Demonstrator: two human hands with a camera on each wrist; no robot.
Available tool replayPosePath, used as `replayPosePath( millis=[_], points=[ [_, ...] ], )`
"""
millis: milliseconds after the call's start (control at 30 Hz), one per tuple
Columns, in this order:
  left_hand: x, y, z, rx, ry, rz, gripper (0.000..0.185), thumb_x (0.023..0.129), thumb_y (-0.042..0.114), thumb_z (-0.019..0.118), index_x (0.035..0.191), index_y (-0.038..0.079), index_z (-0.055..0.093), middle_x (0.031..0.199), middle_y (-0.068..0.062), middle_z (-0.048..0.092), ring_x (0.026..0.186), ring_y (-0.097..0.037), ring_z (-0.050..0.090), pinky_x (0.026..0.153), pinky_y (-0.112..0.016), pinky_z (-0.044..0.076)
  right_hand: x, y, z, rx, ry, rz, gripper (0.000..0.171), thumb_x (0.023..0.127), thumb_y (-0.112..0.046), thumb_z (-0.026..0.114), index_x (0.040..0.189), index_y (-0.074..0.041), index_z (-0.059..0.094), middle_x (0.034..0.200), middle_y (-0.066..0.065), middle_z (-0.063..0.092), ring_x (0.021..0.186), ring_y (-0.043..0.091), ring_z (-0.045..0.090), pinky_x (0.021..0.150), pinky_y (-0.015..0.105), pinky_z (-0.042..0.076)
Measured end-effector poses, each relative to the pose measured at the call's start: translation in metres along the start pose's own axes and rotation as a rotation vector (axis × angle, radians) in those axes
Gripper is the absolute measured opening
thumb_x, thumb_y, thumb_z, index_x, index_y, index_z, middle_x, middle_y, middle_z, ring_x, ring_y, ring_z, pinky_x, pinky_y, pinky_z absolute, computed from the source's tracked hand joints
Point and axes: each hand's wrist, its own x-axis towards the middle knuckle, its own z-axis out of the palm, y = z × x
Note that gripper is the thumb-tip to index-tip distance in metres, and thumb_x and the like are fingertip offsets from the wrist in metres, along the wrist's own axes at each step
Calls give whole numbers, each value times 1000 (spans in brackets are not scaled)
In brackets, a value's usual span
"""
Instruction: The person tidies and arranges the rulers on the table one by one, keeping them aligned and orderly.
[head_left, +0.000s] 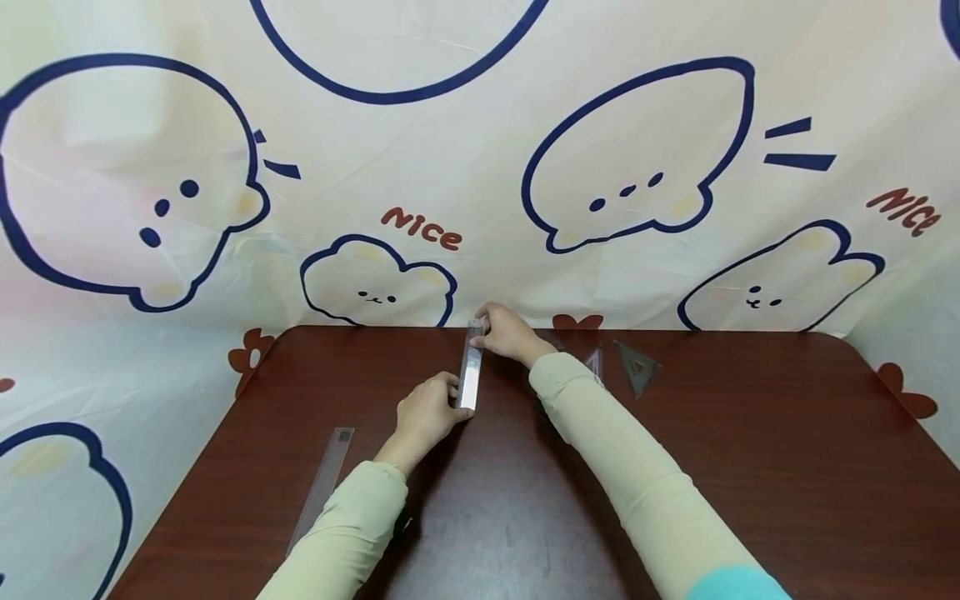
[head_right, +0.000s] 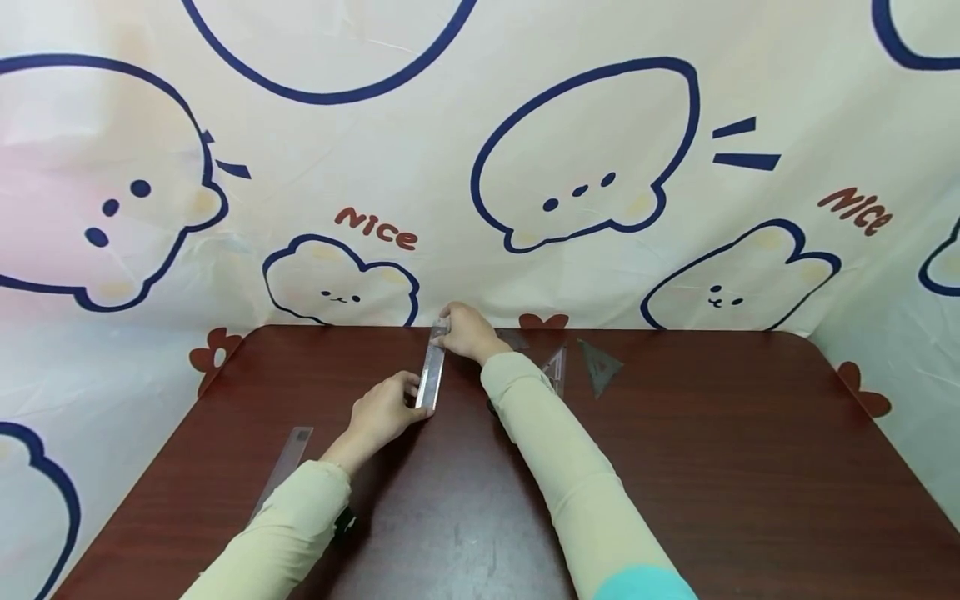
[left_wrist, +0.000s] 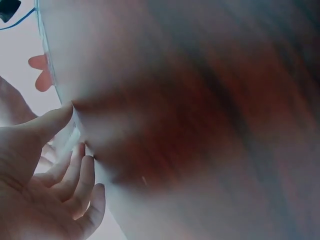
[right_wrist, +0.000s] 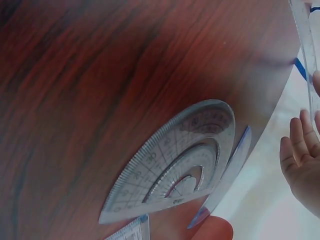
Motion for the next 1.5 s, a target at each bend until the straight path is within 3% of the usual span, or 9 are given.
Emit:
replayPosePath(
  millis=[500,733,1033,1267,1500],
  points=[
    [-9,5,-7,-6,8,47,65,72,27,90,128,10,61,91,6,65,84,-13,61,72,-42,48,-13,-8,-9,-10,61,-26,45,87,-19,78,126,-1,61,102,12,61,87,21,55,78,33,46],
    [-20,4,-15,13,16,65,64,73,29,90,128,10,62,97,5,67,87,-14,62,72,-42,48,-21,-14,-9,18,36,-16,48,88,-23,77,128,-2,60,102,9,60,87,20,55,76,32,46],
    [-33,3,-21,52,10,100,64,72,34,90,128,13,64,90,9,65,75,-9,57,62,-35,44,-33,-16,-10,36,24,-42,44,88,-22,78,125,-3,62,97,7,56,84,19,51,72,30,42],
    [-45,-1,-27,67,38,133,62,72,35,89,125,12,66,90,9,66,77,-9,58,62,-36,46,-42,-23,-7,71,14,-33,43,88,-23,78,125,-5,63,99,9,58,82,19,51,71,30,43],
    [-61,-7,-33,105,35,136,60,72,38,88,123,13,68,89,10,65,77,-9,58,61,-36,46,-48,-29,1,57,-51,-35,44,90,-30,75,126,-9,63,101,6,58,80,18,52,70,31,43]
  ],
)
